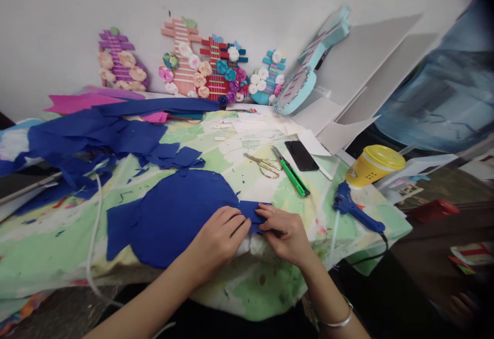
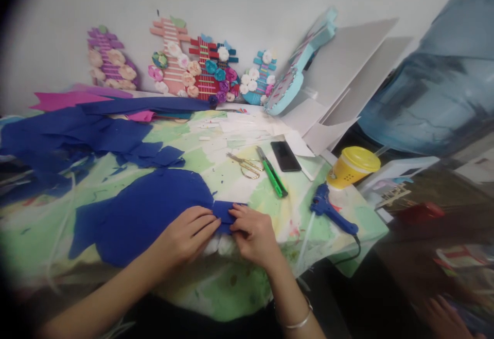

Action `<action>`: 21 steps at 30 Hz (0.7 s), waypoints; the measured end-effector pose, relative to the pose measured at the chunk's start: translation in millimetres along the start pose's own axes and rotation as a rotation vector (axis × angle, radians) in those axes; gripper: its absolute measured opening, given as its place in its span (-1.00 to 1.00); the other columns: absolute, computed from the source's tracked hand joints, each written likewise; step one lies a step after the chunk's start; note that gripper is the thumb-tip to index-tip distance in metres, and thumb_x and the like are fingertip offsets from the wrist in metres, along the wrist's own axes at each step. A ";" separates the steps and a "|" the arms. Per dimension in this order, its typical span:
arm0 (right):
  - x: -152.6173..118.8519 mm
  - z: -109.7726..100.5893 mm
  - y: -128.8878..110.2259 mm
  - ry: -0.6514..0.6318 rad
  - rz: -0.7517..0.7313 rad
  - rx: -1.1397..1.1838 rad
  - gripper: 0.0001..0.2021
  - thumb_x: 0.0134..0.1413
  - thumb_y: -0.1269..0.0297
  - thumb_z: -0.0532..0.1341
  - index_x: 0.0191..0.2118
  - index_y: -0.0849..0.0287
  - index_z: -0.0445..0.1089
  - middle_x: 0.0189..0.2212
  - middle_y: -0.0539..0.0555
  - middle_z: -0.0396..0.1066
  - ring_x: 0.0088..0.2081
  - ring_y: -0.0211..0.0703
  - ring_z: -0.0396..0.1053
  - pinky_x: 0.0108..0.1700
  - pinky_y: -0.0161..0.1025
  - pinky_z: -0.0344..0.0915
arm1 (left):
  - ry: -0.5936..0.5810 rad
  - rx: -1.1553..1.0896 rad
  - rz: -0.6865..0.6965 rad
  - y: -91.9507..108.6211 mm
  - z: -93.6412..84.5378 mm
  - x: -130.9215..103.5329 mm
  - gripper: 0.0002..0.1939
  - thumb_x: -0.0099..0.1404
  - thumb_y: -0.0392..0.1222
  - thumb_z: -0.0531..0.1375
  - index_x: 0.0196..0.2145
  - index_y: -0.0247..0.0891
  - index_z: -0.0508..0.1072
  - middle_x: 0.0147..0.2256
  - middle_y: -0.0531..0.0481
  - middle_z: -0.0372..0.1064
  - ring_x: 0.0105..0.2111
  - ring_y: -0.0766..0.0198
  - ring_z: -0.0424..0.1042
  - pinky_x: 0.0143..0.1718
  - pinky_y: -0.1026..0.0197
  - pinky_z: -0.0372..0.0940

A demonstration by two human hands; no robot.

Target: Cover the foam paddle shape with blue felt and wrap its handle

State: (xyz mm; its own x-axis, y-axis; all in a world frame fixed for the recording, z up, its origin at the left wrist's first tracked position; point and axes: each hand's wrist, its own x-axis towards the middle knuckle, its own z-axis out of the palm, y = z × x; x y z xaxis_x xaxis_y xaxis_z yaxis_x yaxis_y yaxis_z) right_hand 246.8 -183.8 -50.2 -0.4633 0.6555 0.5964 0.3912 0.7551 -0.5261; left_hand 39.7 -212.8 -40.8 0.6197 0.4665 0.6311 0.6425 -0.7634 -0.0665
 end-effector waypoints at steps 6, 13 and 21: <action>-0.9 1.0 0.1 0.003 -0.038 -0.033 -0.77 -0.13 0.57 0.15 -0.45 0.13 0.48 -0.21 0.15 0.57 -0.04 -0.01 0.47 0.05 -0.05 0.39 | 0.026 0.161 0.064 9.2 6.2 11.9 -0.78 0.31 -0.44 0.02 -0.25 -0.50 0.46 -0.36 -0.22 0.43 -0.31 0.09 0.40 -0.32 0.05 0.37; -3.4 1.6 0.2 0.033 -0.039 -0.007 -0.76 -0.15 0.59 0.16 -0.43 0.13 0.50 -0.20 0.16 0.57 -0.04 -0.01 0.47 0.05 -0.06 0.39 | 0.092 0.164 0.090 7.4 5.7 10.9 -0.75 0.31 -0.47 0.00 -0.36 -0.47 0.47 -0.45 -0.18 0.41 -0.37 0.13 0.41 -0.36 0.10 0.37; -0.8 -5.1 -10.9 0.079 0.104 0.148 -0.90 -0.04 0.44 0.24 -0.35 0.17 0.49 -0.26 0.15 0.58 -0.10 -0.01 0.50 -0.01 -0.10 0.42 | 0.145 0.136 0.100 2.7 4.8 8.9 -0.75 0.30 -0.48 0.00 -0.33 -0.44 0.48 -0.41 -0.16 0.46 -0.37 0.18 0.43 -0.29 0.08 0.38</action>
State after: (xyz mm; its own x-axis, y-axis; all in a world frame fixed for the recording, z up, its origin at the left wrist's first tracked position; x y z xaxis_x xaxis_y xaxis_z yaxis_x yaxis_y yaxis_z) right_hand 246.9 -192.5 -41.8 -0.3607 0.7328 0.5770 0.3097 0.6776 -0.6670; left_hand 49.2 -208.5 -39.0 0.6183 0.3153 0.7199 0.6421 -0.7309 -0.2314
